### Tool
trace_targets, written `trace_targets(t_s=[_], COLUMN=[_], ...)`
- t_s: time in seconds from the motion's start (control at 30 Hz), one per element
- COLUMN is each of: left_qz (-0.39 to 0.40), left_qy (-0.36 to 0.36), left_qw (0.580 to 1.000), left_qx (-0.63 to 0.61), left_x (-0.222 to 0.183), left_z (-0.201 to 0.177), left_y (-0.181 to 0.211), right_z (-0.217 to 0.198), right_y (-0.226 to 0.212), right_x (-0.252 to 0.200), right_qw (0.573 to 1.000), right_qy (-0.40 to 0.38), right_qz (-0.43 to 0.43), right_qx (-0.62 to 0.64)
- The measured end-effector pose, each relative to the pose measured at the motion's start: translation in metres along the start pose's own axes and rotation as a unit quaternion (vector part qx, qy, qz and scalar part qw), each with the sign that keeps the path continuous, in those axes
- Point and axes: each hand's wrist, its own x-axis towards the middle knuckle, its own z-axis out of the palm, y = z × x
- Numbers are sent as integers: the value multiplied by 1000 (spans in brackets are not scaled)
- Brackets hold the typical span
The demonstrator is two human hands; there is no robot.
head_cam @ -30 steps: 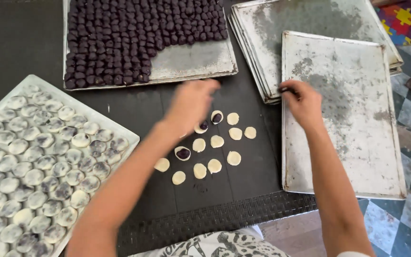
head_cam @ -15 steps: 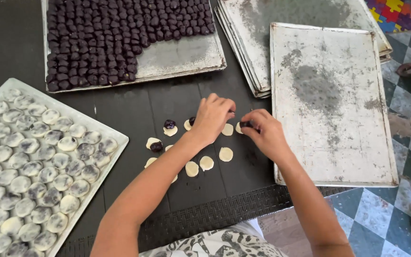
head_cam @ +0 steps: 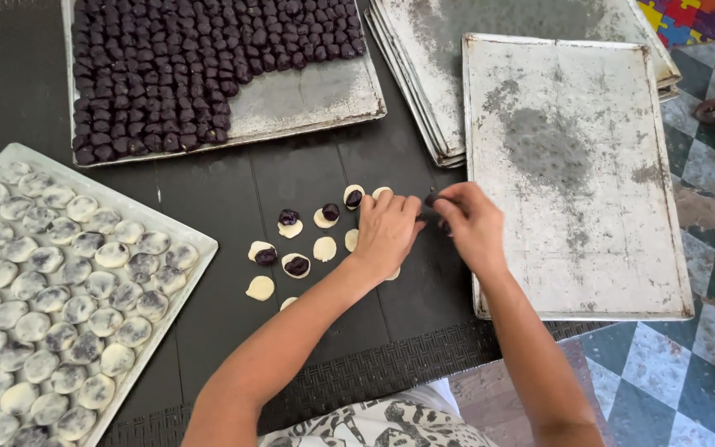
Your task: The person flattens small white dough pieces, places dark round fillings on them, folds the dough around the filling, and arranges the finished sweets on a tray. The person repeats this process multiple times, handling dough and filling by hand.
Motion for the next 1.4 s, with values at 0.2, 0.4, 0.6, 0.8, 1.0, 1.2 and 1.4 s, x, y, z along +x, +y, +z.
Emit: trace_targets(t_s=[0.2, 0.4, 0.6, 0.8, 1.0, 1.2, 1.4], left_qz=[-61, -91, -151, -191, -203, -182, -213], left_qy=[-36, -46, -60, -50, -11, 30, 47], left_qw=[993, 991, 973, 960, 971, 982, 959], left_qx=[-97, -86, -163, -197, -124, 46, 182], left_x=[4, -25, -50, -68, -81, -83, -51], left_z=[-54, -119, -146, -176, -174, -153, -135], left_y=[-41, -71, -59, -66, -106, -194, -235], right_z=[26, 57, 24, 13, 29, 41, 147], right_y=[-11, 3, -42, -62, -45, -83, -77], right_x=[-9, 0, -23, -67, -77, -27, 115], right_qw=[956, 901, 976, 929, 956, 893, 933], right_qy=[-62, -100, -133, -180, -137, -184, -174], right_qz=[-210, -278, 58, 153, -202, -314, -274], right_qx=[-196, -318, 163, 286, -165, -265, -157])
